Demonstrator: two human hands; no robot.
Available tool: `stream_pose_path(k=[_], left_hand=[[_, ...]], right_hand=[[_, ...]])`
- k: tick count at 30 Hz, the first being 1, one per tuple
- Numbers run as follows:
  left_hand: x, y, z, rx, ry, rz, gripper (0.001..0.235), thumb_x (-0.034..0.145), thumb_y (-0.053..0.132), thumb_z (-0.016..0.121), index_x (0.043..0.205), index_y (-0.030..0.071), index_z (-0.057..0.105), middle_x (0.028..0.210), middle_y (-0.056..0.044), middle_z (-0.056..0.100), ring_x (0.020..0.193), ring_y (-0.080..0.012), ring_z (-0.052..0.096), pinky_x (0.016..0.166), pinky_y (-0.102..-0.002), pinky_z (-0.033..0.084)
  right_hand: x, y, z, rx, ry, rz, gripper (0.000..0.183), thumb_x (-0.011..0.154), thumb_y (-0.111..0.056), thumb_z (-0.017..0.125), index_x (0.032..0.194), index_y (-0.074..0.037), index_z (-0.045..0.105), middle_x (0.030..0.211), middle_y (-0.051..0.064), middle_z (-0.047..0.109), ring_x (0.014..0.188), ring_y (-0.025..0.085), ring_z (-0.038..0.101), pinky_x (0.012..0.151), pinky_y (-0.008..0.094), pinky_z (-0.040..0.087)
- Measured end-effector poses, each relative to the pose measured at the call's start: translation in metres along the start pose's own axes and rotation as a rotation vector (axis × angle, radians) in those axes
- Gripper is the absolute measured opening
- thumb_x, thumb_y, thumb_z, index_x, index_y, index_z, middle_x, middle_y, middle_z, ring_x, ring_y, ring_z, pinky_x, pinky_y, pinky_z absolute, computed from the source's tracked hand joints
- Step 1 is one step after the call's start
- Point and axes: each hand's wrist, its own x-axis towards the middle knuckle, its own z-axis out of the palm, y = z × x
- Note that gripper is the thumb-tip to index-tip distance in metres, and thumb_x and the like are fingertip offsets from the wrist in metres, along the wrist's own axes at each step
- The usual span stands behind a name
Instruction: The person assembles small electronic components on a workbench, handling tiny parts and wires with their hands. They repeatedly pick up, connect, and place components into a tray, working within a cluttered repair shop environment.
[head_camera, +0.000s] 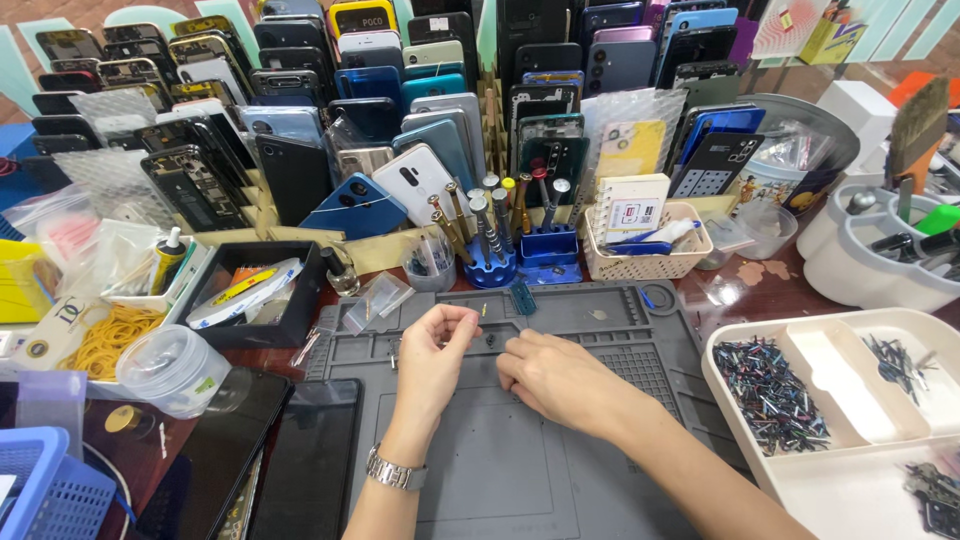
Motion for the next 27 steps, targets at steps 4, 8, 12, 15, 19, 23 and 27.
stream_pose_path(k=[4,8,12,15,19,23,27], left_hand=[[-0.001,0.001,0.000,0.021,0.002,-0.020,0.019,0.092,0.021,0.069,0.095,0.003,0.074,0.083,-0.003,0.076,0.074,-0.0061,0.065,0.067,-0.023,0.050],[0.000,0.000,-0.001,0.055,-0.003,-0.008,0.020,0.092,0.022,0.069,0.095,0.003,0.075,0.082,-0.003,0.076,0.072,-0.0063,0.062,0.064,-0.023,0.049],[0.001,-0.001,-0.002,0.107,-0.009,0.036,0.021,0.092,0.023,0.069,0.094,0.003,0.074,0.080,-0.002,0.076,0.069,-0.0062,0.061,0.062,-0.024,0.049],[0.001,-0.001,-0.002,0.108,-0.002,0.062,0.021,0.092,0.024,0.070,0.093,0.003,0.074,0.080,-0.002,0.076,0.069,-0.0059,0.063,0.063,-0.023,0.050],[0.000,0.000,-0.005,0.117,0.012,0.065,0.022,0.092,0.024,0.070,0.094,0.003,0.074,0.080,-0.002,0.076,0.070,-0.0059,0.064,0.063,-0.023,0.051],[-0.001,0.003,-0.006,0.138,0.020,0.056,0.022,0.092,0.025,0.070,0.093,0.003,0.075,0.080,-0.002,0.077,0.070,-0.0059,0.064,0.063,-0.024,0.051],[-0.003,0.006,-0.004,0.178,0.000,0.036,0.022,0.092,0.025,0.070,0.093,0.003,0.074,0.080,-0.001,0.077,0.069,-0.0055,0.065,0.063,-0.023,0.050]], right_hand=[[-0.004,-0.001,-0.002,0.106,0.026,0.082,0.008,0.084,-0.008,0.069,0.086,-0.004,0.062,0.091,0.009,0.063,0.097,0.029,0.059,0.087,0.041,0.049],[-0.009,0.003,-0.010,0.200,0.069,0.188,0.009,0.084,-0.008,0.069,0.088,-0.004,0.062,0.092,0.008,0.065,0.097,0.029,0.060,0.084,0.040,0.050],[-0.009,-0.001,-0.012,0.224,0.073,0.112,0.010,0.079,-0.004,0.071,0.088,-0.007,0.068,0.092,0.007,0.065,0.098,0.027,0.061,0.084,0.040,0.051],[-0.006,-0.006,-0.011,0.192,0.017,0.132,0.010,0.078,-0.006,0.073,0.087,-0.008,0.070,0.092,0.006,0.065,0.098,0.026,0.061,0.085,0.039,0.051],[-0.005,-0.007,-0.009,0.152,-0.010,0.170,0.005,0.082,-0.008,0.073,0.085,-0.007,0.069,0.092,0.006,0.065,0.098,0.026,0.061,0.084,0.039,0.051],[-0.011,-0.001,-0.009,0.197,0.069,0.184,0.007,0.084,-0.008,0.070,0.089,-0.005,0.067,0.092,0.007,0.066,0.097,0.026,0.061,0.083,0.040,0.051],[-0.016,0.001,-0.011,0.212,0.136,0.180,0.008,0.083,-0.006,0.067,0.091,-0.005,0.068,0.092,0.007,0.067,0.096,0.027,0.060,0.082,0.040,0.051]])
